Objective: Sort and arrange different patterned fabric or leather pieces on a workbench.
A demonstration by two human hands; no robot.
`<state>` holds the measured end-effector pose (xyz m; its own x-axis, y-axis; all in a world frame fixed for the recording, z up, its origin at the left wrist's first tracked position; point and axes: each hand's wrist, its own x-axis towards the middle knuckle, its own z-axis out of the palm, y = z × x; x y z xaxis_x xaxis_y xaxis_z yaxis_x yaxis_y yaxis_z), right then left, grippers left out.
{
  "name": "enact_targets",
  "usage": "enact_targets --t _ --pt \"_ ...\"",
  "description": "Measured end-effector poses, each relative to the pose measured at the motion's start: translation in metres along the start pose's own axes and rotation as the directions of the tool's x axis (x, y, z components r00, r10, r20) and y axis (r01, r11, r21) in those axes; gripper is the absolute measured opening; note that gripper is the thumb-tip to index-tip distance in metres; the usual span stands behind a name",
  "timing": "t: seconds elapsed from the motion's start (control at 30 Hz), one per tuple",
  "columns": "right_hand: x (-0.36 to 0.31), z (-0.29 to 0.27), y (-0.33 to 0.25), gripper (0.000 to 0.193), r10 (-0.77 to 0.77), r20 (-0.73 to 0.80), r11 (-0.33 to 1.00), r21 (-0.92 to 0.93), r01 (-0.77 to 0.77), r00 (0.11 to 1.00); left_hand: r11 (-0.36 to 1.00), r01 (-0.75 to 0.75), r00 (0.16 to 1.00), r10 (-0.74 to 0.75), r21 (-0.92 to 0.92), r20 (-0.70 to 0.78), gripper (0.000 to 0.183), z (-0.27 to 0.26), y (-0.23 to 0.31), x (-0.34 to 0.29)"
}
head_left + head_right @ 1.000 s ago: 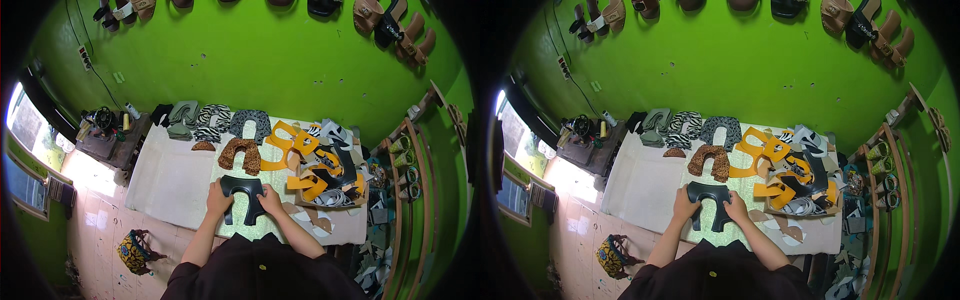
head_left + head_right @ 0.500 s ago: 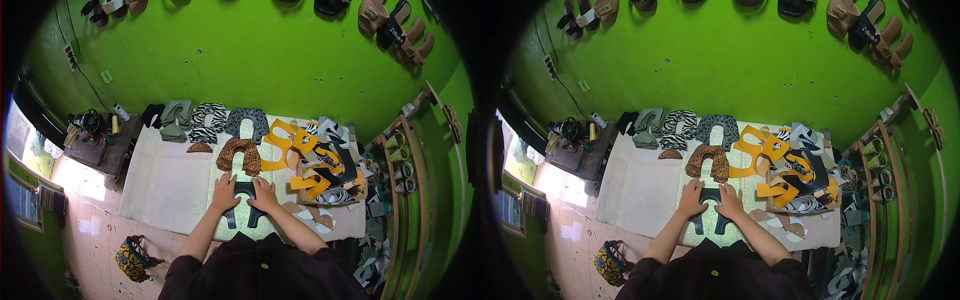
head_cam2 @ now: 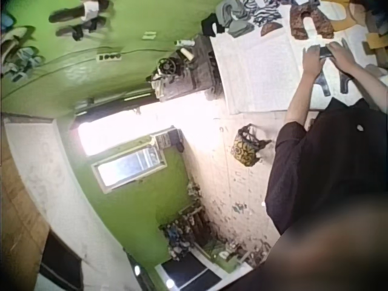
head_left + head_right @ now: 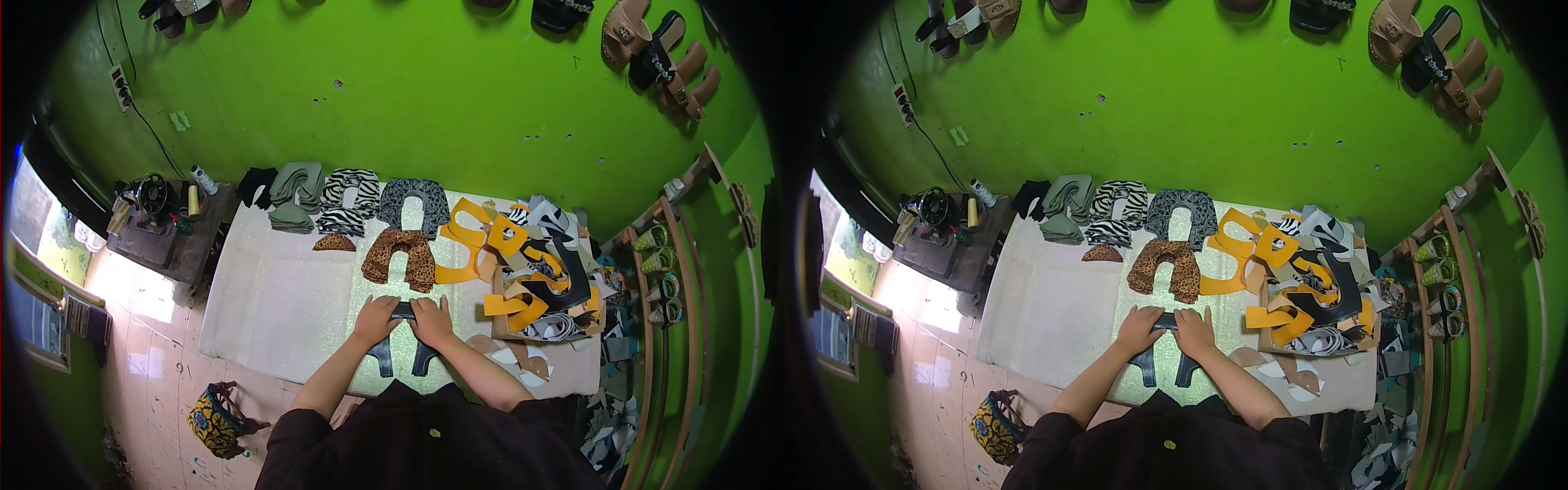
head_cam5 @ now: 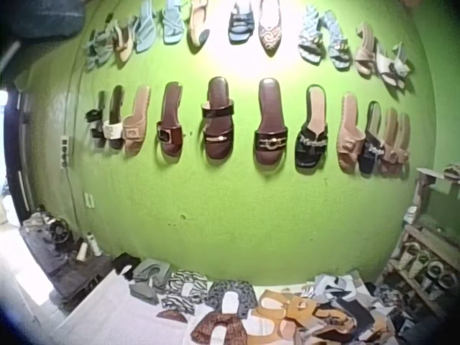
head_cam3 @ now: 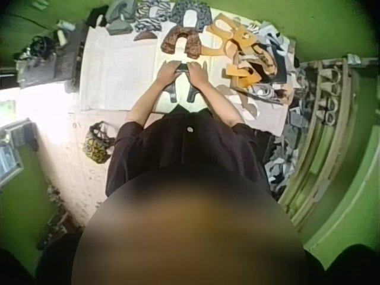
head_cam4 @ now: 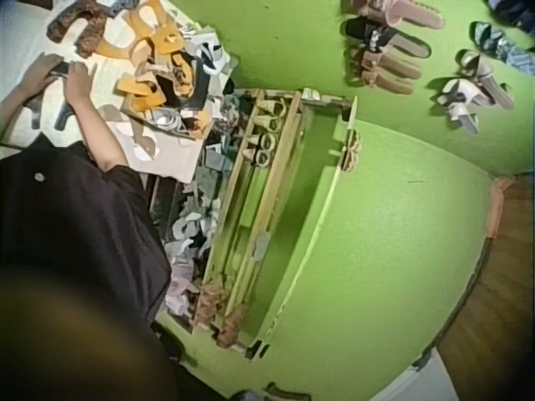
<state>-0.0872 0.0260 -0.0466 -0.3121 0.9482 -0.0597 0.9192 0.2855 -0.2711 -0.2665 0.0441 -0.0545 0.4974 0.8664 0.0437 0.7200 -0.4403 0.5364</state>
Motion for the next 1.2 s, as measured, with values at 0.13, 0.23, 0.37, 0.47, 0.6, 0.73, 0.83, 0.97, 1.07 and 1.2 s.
enact_targets --t 0.13,0.23,0.37,0.47,0.6,0.73,0.83,0.97,1.07,1.2 --pt "-0.007 0.019 0.000 0.053 0.007 -0.084 0.998 -0.054 -0.012 0.996 0.981 -0.031 0.996 0.046 0.193 -0.073 0.056 0.011 0.003 -0.006" --pt "-0.010 0.018 -0.005 0.054 0.033 -0.112 0.999 -0.017 -0.035 0.993 0.980 -0.023 0.999 0.030 0.199 -0.037 0.052 0.013 -0.002 -0.008" --pt "-0.008 0.010 0.002 0.051 -0.035 -0.035 0.999 0.005 0.035 0.999 0.972 -0.071 0.997 0.075 0.224 -0.009 0.052 0.017 -0.007 -0.006" --pt "-0.009 0.011 0.005 0.051 -0.041 -0.005 0.998 0.049 0.041 0.999 0.979 -0.083 0.996 0.088 0.187 -0.016 0.050 0.020 -0.002 -0.005" --pt "-0.010 0.005 0.009 0.049 -0.026 -0.055 0.994 0.101 0.031 0.998 0.975 -0.060 0.998 0.066 0.216 -0.020 0.050 0.010 0.006 -0.003" --pt "-0.030 -0.090 -0.001 0.028 -0.084 -0.386 0.909 0.348 0.229 0.919 0.989 0.006 0.998 -0.016 0.147 0.066 0.051 0.005 0.005 -0.006" --pt "-0.053 -0.148 0.041 0.031 -0.106 -0.693 0.951 0.138 0.276 0.713 0.996 0.081 0.992 -0.077 -0.037 0.097 0.049 -0.015 0.010 -0.006" --pt "-0.091 -0.202 0.118 0.020 0.226 -0.581 0.966 0.033 -0.255 0.782 0.896 0.150 0.907 -0.293 -0.418 -0.303 0.047 -0.050 0.007 -0.008" --pt "-0.113 -0.198 0.158 0.028 0.400 -0.377 0.888 -0.065 -0.454 0.836 0.785 0.099 0.796 -0.431 -0.611 -0.425 0.048 -0.073 0.004 -0.013" --pt "-0.115 -0.169 0.175 0.032 0.454 -0.408 0.830 -0.129 -0.542 0.792 0.733 0.087 0.743 -0.499 -0.675 -0.446 0.051 -0.085 0.003 -0.023"
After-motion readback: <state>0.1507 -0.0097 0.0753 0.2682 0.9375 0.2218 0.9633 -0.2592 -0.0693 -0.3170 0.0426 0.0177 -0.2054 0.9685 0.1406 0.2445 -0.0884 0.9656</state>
